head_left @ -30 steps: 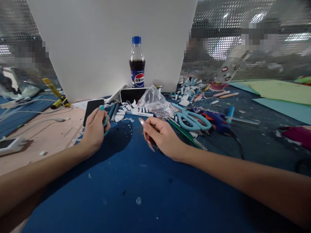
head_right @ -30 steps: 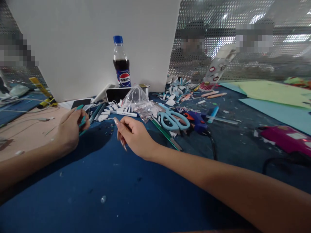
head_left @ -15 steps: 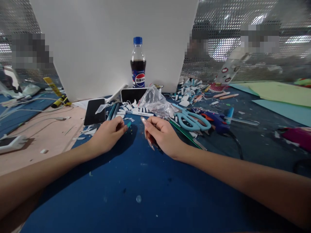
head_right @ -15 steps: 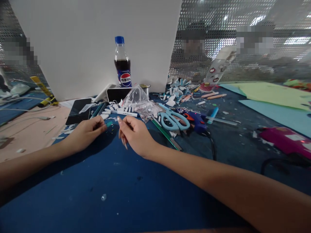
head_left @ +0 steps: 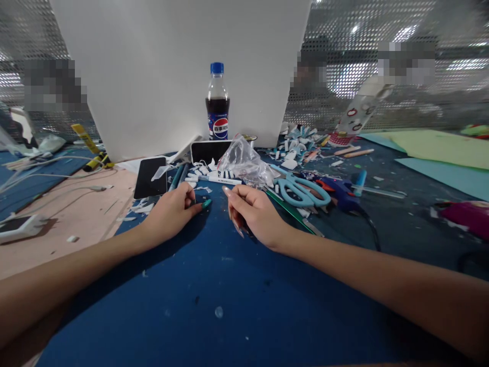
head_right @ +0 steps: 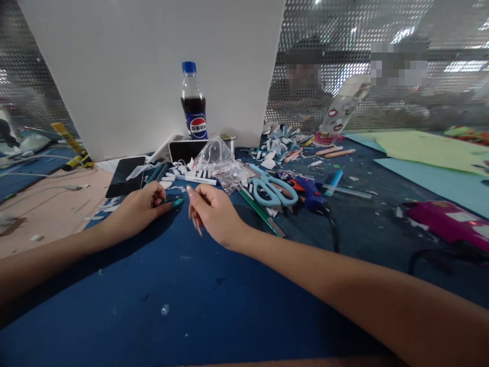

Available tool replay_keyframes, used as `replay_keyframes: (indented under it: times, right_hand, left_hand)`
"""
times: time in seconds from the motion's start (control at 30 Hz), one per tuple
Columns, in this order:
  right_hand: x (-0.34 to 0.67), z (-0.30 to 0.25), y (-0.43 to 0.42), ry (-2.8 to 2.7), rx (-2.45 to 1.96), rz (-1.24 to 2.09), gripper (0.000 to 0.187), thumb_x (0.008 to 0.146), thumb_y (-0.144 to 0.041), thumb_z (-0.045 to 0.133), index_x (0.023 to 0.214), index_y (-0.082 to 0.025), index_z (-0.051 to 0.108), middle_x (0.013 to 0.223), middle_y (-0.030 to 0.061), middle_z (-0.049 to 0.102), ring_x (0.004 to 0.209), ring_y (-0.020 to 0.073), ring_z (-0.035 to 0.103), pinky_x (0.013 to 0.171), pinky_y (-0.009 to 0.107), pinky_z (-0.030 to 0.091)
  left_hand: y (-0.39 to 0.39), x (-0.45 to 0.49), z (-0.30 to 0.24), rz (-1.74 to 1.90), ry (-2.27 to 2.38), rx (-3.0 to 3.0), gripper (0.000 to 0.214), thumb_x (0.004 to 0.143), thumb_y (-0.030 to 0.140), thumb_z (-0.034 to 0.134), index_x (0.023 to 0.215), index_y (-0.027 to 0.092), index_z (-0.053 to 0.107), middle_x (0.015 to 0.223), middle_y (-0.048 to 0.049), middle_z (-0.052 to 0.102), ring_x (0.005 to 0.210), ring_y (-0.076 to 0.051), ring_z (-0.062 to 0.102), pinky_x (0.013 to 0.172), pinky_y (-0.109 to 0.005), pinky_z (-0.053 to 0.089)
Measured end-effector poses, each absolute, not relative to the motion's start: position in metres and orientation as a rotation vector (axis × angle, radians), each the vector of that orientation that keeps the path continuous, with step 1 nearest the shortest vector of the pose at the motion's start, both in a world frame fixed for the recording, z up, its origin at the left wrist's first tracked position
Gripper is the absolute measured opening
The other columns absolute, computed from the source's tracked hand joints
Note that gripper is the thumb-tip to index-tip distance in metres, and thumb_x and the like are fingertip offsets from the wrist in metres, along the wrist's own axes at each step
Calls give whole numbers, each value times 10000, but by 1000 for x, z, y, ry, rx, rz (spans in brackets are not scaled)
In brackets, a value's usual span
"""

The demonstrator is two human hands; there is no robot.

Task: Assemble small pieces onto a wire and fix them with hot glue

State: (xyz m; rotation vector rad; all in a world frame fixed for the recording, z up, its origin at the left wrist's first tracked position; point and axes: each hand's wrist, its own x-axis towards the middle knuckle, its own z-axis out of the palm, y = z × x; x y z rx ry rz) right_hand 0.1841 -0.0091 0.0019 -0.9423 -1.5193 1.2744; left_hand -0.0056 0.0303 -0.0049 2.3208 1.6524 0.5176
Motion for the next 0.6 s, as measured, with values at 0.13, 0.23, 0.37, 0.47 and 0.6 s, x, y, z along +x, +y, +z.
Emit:
replay_keyframes:
  times: [0.13,0.23,0.37,0.47,0.6]
  right_hand:
    - [184,4,-9,-1476,-961,1280,357,910,-285,449,567,-189,424,402,-70,422,304,36,397,333,181,326]
    - [185,3,-8,-1441,-964,1275,359,917,-269,432,567,-192,424,396,-72,417,304,42,399,338,189,323]
    - [186,2,-6,-1458,-950,1144,363,913,-277,443,561,-185,441,454,-49,477,373,47,445,412,196,382]
    - [186,2,-7,-1478,-948,1048,347,909,-253,450,570,-181,454,504,-37,512,439,49,484,492,194,424]
    - [186,3,-8,-1472,-938,1045,335,907,-251,453,579,-186,449,515,-38,516,430,51,471,471,201,412]
  left_hand:
    - [32,-8,-8,697,1636,2239,160,777,294,529,819,205,403,660,30,477,570,-108,451,524,-240,345]
    - [32,-8,-8,735,1618,2243,173,779,310,527,820,205,396,664,27,478,573,-107,454,522,-237,345]
    - [32,-5,-5,576,1613,2342,235,760,364,561,746,206,388,608,37,456,527,-107,430,498,-246,313]
    - [34,-5,-6,558,1614,2347,240,764,361,559,722,206,381,589,45,442,513,-105,421,490,-244,304]
    - [36,-8,-7,680,1610,2273,194,772,320,547,739,205,394,594,50,434,521,-98,412,495,-239,313]
